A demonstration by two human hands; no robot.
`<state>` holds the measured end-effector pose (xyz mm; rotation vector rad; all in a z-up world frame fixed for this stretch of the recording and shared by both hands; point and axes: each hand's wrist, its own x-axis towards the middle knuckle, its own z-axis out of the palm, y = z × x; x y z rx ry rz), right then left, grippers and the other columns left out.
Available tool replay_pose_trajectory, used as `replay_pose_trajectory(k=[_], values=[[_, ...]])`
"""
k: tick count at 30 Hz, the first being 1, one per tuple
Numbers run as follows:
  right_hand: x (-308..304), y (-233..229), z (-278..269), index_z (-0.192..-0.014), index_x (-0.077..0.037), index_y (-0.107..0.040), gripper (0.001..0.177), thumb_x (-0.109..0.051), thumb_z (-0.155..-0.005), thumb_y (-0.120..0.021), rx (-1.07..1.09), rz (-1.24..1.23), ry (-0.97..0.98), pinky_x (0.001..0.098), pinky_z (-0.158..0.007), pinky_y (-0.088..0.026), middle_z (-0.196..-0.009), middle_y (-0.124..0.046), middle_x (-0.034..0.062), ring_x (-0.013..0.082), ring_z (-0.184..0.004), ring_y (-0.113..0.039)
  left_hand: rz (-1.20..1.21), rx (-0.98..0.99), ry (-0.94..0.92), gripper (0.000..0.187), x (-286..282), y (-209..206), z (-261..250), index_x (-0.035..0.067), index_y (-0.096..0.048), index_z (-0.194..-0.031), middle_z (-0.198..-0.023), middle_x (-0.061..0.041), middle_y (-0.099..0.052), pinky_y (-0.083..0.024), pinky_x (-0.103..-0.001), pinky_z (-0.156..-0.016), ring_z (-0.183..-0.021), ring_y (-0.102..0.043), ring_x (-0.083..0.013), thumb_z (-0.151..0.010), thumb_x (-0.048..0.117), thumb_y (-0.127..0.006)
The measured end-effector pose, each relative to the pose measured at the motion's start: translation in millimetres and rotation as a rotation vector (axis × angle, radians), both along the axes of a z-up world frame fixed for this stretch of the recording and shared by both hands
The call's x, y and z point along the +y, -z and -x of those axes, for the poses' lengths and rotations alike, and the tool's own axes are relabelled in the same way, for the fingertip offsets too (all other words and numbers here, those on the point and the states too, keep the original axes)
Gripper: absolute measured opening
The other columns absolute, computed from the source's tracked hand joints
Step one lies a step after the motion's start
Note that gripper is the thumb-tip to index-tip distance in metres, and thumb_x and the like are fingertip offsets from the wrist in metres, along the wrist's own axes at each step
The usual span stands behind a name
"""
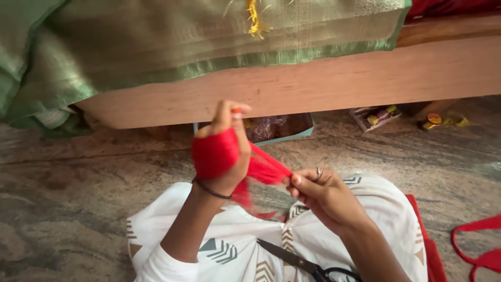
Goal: Wrapping and tying red fabric ribbon to create decorative tassels or bundles.
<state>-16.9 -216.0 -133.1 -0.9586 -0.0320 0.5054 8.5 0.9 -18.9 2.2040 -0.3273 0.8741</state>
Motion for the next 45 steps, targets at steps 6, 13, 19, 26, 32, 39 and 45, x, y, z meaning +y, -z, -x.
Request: replay_pose_trajectory(k=[6,13,19,26,32,39,45], values=[[-41.1,51.0,9.9,-0.094,0.006,-0.073,0.015,-0.006,-0.094,-0.065,0.169,0.099,-0.015,0.0289,-0.073,-0.049,-0.087,-0.074,0.0092,0.0145,-0.075,-0.061,0.317,0.076,-0.086,0.016,-12.3,-0.5,-6.4,0.006,-0.058,-0.103,-0.083,-0.009,-0.072,-0.051,-0.035,-0.055,-0.058,-0.071,-0.0243,-0.11,0.01,-0.044],[-77.6,120.8,18.5,-0.095,0.008,-0.074,0.018,-0.009,-0.096,-0.067,0.203,0.023,-0.05,0.0283,-0.073,-0.047,-0.079,-0.069,0.0089,0.0154,-0.076,-0.06,0.158,-0.091,-0.028,0.014,-12.9,1.0,-6.8,0.005,-0.055,-0.102,-0.093,-0.01,-0.074,-0.055,-0.034,-0.065,-0.076,-0.074,-0.0274,-0.111,0.006,-0.045],[-79.2,146.5,14.0,-0.098,0.008,-0.074,0.02,-0.011,-0.096,-0.066,0.237,0.177,-0.016,0.0283,-0.076,-0.048,-0.085,-0.071,0.0094,0.0154,-0.078,-0.059,0.101,-0.086,0.052,0.009,-14.2,-1.8,-0.9,0.004,-0.055,-0.104,-0.092,-0.012,-0.073,-0.057,-0.032,-0.063,-0.077,-0.077,-0.0245,-0.109,0.003,-0.047],[-44.8,32.6,-4.5,-0.11,-0.004,-0.078,0.023,-0.007,-0.089,-0.068,-0.105,0.903,0.101,0.0323,-0.087,-0.06,-0.102,-0.08,0.0078,0.0182,-0.095,-0.076,-0.162,0.107,0.153,0.005,-25.7,0.1,-1.5,0.008,-0.06,-0.105,-0.07,-0.007,-0.072,-0.055,-0.036,-0.051,-0.059,-0.074,-0.0203,-0.105,0.005,-0.055],[-15.7,-93.5,-14.6,-0.104,0.001,-0.076,0.028,-0.006,-0.078,-0.084,-0.812,0.689,0.051,0.0325,-0.094,-0.051,-0.108,-0.072,0.0102,0.0195,-0.105,-0.066,-0.357,-0.075,0.295,0.007,-38.1,-8.0,-4.6,0.009,-0.059,-0.103,-0.066,-0.01,-0.068,-0.053,-0.042,-0.056,-0.061,-0.072,-0.0265,-0.104,0.014,-0.063],[-20.4,-97.7,-26.3,-0.098,0.004,-0.073,0.012,-0.004,-0.09,-0.077,-0.552,0.425,-0.09,0.0315,-0.085,-0.058,-0.099,-0.073,0.0102,0.0143,-0.092,-0.069,-0.078,0.104,0.388,0.013,-39.3,-43.3,-2.5,0.008,-0.059,-0.109,-0.085,-0.013,-0.073,-0.055,-0.044,-0.066,-0.078,-0.074,-0.0325,-0.104,0.018,-0.053],[-23.6,-123.3,-27.3,-0.109,0.0,-0.068,0.025,-0.001,-0.085,-0.074,-0.496,0.506,0.014,0.0296,-0.084,-0.06,-0.092,-0.077,0.0075,0.0118,-0.088,-0.073,-0.018,0.141,0.48,0.019,-40.9,-53.0,-11.3,0.008,-0.059,-0.109,-0.099,-0.011,-0.075,-0.054,-0.043,-0.085,-0.094,-0.074,-0.031,-0.106,0.021,-0.046]])
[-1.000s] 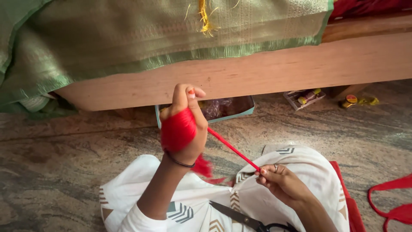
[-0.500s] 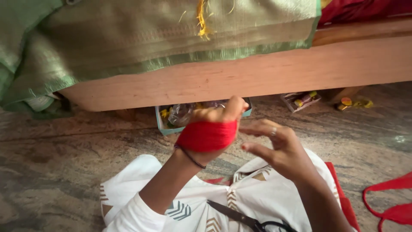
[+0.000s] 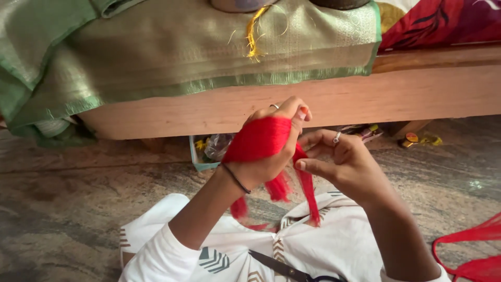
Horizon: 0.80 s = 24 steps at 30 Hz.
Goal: Wrapping and tying red fabric ribbon to create decorative tassels or bundles.
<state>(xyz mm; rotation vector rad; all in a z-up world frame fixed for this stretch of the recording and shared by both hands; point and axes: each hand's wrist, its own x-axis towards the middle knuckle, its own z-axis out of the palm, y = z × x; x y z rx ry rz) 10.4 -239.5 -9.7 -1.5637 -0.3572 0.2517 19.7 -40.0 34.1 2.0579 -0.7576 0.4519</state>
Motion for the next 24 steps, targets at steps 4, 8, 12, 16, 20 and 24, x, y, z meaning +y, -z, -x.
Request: replay_pose_trajectory(k=[4,8,12,16,20,24], values=[[-10.7,5.2,-6.0,-0.111,0.007,-0.076,0.025,-0.001,-0.087,-0.076,-0.06,0.145,0.059,0.0305,-0.083,-0.06,-0.095,-0.08,0.0099,0.0124,-0.088,-0.073,0.035,0.037,0.045,0.024,-2.1,-5.8,-5.5,0.007,-0.061,-0.107,-0.103,-0.012,-0.075,-0.055,-0.041,-0.089,-0.098,-0.073,-0.0306,-0.107,0.024,-0.045],[-15.9,-0.3,-8.1,-0.106,0.011,-0.074,0.022,0.002,-0.088,-0.08,-0.205,0.115,-0.019,0.0314,-0.086,-0.059,-0.096,-0.078,0.0126,0.0136,-0.092,-0.071,0.015,0.06,0.048,0.026,-4.4,-9.6,-10.0,0.007,-0.061,-0.107,-0.104,-0.011,-0.075,-0.054,-0.04,-0.093,-0.102,-0.074,-0.0283,-0.106,0.027,-0.045],[-8.6,-10.8,-8.0,-0.115,0.007,-0.067,0.028,0.001,-0.088,-0.072,-0.009,-0.026,-0.035,0.0323,-0.088,-0.06,-0.101,-0.078,0.0104,0.0141,-0.094,-0.073,-0.004,0.103,0.071,0.029,-3.5,-13.2,-11.0,0.007,-0.062,-0.107,-0.108,-0.009,-0.075,-0.054,-0.038,-0.094,-0.104,-0.072,-0.0262,-0.107,0.029,-0.044],[-11.3,-3.0,-9.3,-0.12,0.007,-0.07,0.031,-0.006,-0.092,-0.069,0.127,-0.102,-0.037,0.0314,-0.092,-0.058,-0.102,-0.079,0.011,0.0159,-0.095,-0.073,0.002,0.155,0.093,0.032,-1.3,-18.5,-12.3,0.007,-0.062,-0.108,-0.106,-0.008,-0.075,-0.055,-0.036,-0.091,-0.102,-0.073,-0.0236,-0.107,0.031,-0.041],[-3.3,-8.7,-7.5,-0.121,0.003,-0.07,0.037,-0.004,-0.085,-0.074,0.174,-0.165,-0.044,0.0305,-0.085,-0.057,-0.1,-0.077,0.0064,0.012,-0.091,-0.07,0.045,0.193,0.134,0.035,2.2,-17.0,-13.5,0.008,-0.064,-0.105,-0.105,-0.008,-0.074,-0.055,-0.035,-0.091,-0.099,-0.074,-0.0228,-0.109,0.033,-0.039],[-1.8,5.1,-15.7,-0.114,0.006,-0.073,0.027,-0.006,-0.09,-0.077,0.143,-0.081,0.012,0.0298,-0.073,-0.048,-0.093,-0.073,0.0064,0.0109,-0.079,-0.061,0.07,0.125,0.159,0.036,2.0,-12.2,-14.5,0.007,-0.064,-0.105,-0.107,-0.009,-0.071,-0.054,-0.034,-0.093,-0.103,-0.072,-0.0239,-0.111,0.033,-0.04]])
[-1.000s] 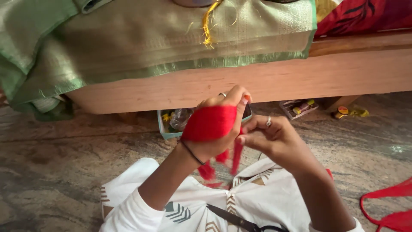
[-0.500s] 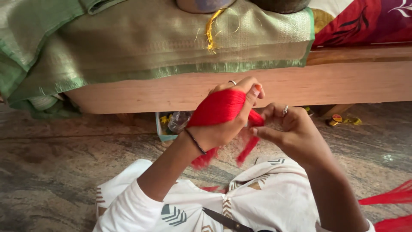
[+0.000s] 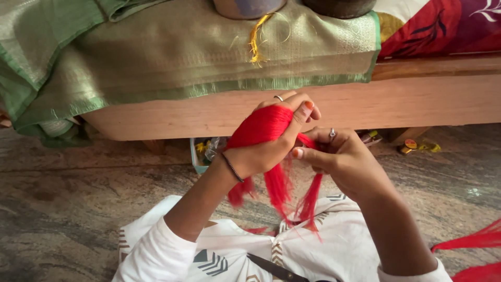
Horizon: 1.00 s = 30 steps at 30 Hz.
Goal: Wrapping and tying red fabric ribbon to create decorative tassels or bundles.
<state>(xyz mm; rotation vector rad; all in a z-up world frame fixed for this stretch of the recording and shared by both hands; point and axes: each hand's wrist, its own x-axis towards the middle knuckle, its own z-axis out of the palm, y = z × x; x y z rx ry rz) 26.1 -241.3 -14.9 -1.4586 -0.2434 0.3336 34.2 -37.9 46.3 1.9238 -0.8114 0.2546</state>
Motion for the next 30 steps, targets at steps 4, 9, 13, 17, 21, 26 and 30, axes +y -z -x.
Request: replay_pose_trajectory(k=[4,9,13,17,21,26,30], values=[[2.5,-0.6,-3.8,-0.108,0.007,-0.072,0.022,-0.007,-0.092,-0.075,-0.083,-0.021,-0.01,0.0291,-0.082,-0.053,-0.096,-0.073,0.0074,0.0108,-0.087,-0.065,-0.03,0.023,0.026,0.033,2.6,0.2,-0.1,0.007,-0.064,-0.107,-0.112,-0.01,-0.068,-0.053,-0.035,-0.092,-0.104,-0.071,-0.0252,-0.109,0.03,-0.04],[5.3,-20.6,2.5,-0.11,0.004,-0.067,0.024,-0.011,-0.092,-0.069,-0.013,-0.149,-0.025,0.0305,-0.089,-0.056,-0.102,-0.073,0.0076,0.0128,-0.096,-0.069,0.011,0.054,0.061,0.033,4.8,0.2,-0.6,0.006,-0.065,-0.105,-0.112,-0.01,-0.066,-0.054,-0.036,-0.093,-0.104,-0.07,-0.0247,-0.11,0.028,-0.041],[0.7,-12.3,-1.7,-0.123,0.003,-0.067,0.031,-0.008,-0.095,-0.071,0.06,-0.172,-0.012,0.0314,-0.077,-0.051,-0.099,-0.069,0.007,0.0143,-0.085,-0.063,0.019,-0.071,0.068,0.034,6.5,5.2,-4.5,0.007,-0.064,-0.11,-0.112,-0.009,-0.063,-0.053,-0.036,-0.098,-0.108,-0.066,-0.0237,-0.112,0.029,-0.039],[8.2,-15.7,-3.3,-0.119,0.004,-0.07,0.029,-0.003,-0.091,-0.074,0.054,-0.03,0.045,0.0295,-0.073,-0.048,-0.095,-0.069,0.0061,0.0123,-0.081,-0.059,0.025,-0.025,0.064,0.034,6.4,0.7,0.5,0.006,-0.064,-0.108,-0.11,-0.009,-0.063,-0.054,-0.036,-0.096,-0.106,-0.067,-0.0241,-0.111,0.03,-0.04],[10.1,-13.1,-3.5,-0.104,0.006,-0.072,0.018,-0.002,-0.088,-0.073,-0.013,-0.107,0.01,0.0293,-0.082,-0.057,-0.095,-0.075,0.0096,0.0135,-0.087,-0.069,-0.016,-0.02,0.013,0.036,6.8,1.0,2.7,0.006,-0.066,-0.107,-0.109,-0.01,-0.063,-0.052,-0.037,-0.095,-0.106,-0.066,-0.0253,-0.109,0.031,-0.04],[5.8,-8.1,1.9,-0.103,0.005,-0.074,0.017,-0.004,-0.089,-0.075,-0.081,-0.009,0.021,0.0283,-0.083,-0.054,-0.094,-0.075,0.0091,0.0122,-0.088,-0.068,-0.03,-0.013,-0.031,0.037,7.8,12.5,1.5,0.005,-0.064,-0.105,-0.11,-0.01,-0.063,-0.052,-0.037,-0.094,-0.106,-0.066,-0.0259,-0.109,0.031,-0.039],[3.6,-1.7,4.2,-0.098,0.005,-0.075,0.014,-0.006,-0.089,-0.076,-0.11,0.093,0.041,0.0298,-0.081,-0.053,-0.092,-0.075,0.0091,0.0135,-0.085,-0.067,0.057,-0.064,-0.153,0.039,5.0,27.9,1.1,0.005,-0.064,-0.101,-0.106,-0.009,-0.065,-0.051,-0.037,-0.098,-0.106,-0.066,-0.0255,-0.113,0.029,-0.037]])
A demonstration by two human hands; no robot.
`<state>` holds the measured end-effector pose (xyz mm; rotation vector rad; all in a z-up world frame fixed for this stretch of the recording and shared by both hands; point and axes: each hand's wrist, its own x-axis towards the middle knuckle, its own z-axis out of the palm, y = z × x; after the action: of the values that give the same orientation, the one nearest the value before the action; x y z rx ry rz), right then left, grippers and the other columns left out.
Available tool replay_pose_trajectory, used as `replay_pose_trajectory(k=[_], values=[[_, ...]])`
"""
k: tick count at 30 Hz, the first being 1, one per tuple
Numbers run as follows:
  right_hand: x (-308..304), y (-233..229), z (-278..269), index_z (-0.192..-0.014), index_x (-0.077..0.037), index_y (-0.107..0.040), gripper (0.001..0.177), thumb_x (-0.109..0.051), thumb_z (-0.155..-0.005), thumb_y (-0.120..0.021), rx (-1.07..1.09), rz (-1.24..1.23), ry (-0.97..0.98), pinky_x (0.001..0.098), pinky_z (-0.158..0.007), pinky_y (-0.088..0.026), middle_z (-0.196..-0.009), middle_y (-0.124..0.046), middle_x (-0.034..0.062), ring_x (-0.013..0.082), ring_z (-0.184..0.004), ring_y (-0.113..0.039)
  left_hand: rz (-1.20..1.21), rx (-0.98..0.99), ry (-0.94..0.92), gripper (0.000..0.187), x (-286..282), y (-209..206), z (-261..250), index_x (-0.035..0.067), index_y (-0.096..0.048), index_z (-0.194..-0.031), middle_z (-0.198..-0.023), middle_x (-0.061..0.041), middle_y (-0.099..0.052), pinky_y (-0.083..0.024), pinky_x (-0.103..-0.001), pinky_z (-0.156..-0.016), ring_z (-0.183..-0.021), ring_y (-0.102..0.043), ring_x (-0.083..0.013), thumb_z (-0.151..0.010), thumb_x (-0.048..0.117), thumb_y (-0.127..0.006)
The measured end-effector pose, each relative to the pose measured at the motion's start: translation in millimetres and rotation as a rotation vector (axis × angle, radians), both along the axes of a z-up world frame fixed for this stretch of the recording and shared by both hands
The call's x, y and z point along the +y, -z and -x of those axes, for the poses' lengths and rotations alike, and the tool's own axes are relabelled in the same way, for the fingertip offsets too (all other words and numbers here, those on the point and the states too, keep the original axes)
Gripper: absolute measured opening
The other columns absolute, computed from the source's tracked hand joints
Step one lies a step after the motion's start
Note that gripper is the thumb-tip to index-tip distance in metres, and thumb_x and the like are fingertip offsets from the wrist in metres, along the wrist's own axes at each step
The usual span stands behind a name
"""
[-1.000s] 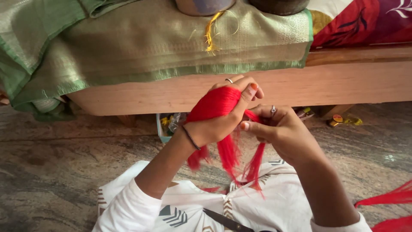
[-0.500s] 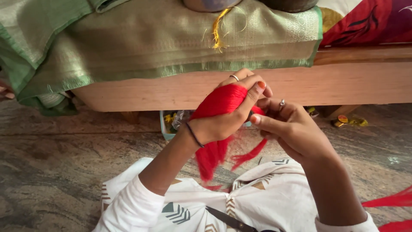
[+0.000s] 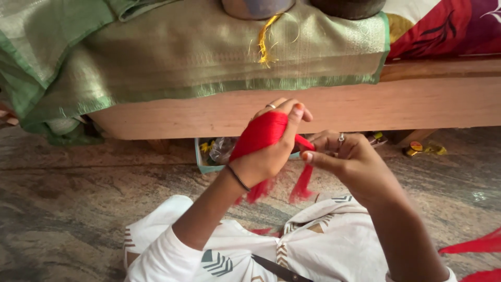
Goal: Wrapping and tying red fabric ribbon to create decorative tassels or bundles.
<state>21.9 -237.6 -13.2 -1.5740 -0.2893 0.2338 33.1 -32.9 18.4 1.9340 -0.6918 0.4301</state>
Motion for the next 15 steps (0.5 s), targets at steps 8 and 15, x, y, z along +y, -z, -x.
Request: replay_pose_trajectory(k=[8,15], values=[[6.7,2.3,7.4,-0.096,0.003,-0.078,0.014,-0.008,-0.088,-0.075,-0.015,0.043,0.013,0.0321,-0.085,-0.055,-0.094,-0.074,0.0081,0.0137,-0.09,-0.069,0.509,0.493,0.051,0.036,-9.9,11.5,-1.8,0.01,-0.062,-0.105,-0.108,-0.001,-0.066,-0.057,-0.032,-0.07,-0.091,-0.06,-0.0115,-0.107,0.037,-0.038],[-5.4,13.6,13.4,-0.106,-0.003,-0.063,0.017,-0.015,-0.095,-0.064,0.308,-0.346,-0.235,0.04,-0.087,-0.058,-0.096,-0.078,0.0162,0.0242,-0.092,-0.075,0.38,0.313,0.142,0.046,1.2,27.0,-11.5,0.002,-0.063,-0.109,-0.097,-0.008,-0.07,-0.056,-0.029,-0.086,-0.091,-0.07,-0.0139,-0.114,0.039,-0.036]])
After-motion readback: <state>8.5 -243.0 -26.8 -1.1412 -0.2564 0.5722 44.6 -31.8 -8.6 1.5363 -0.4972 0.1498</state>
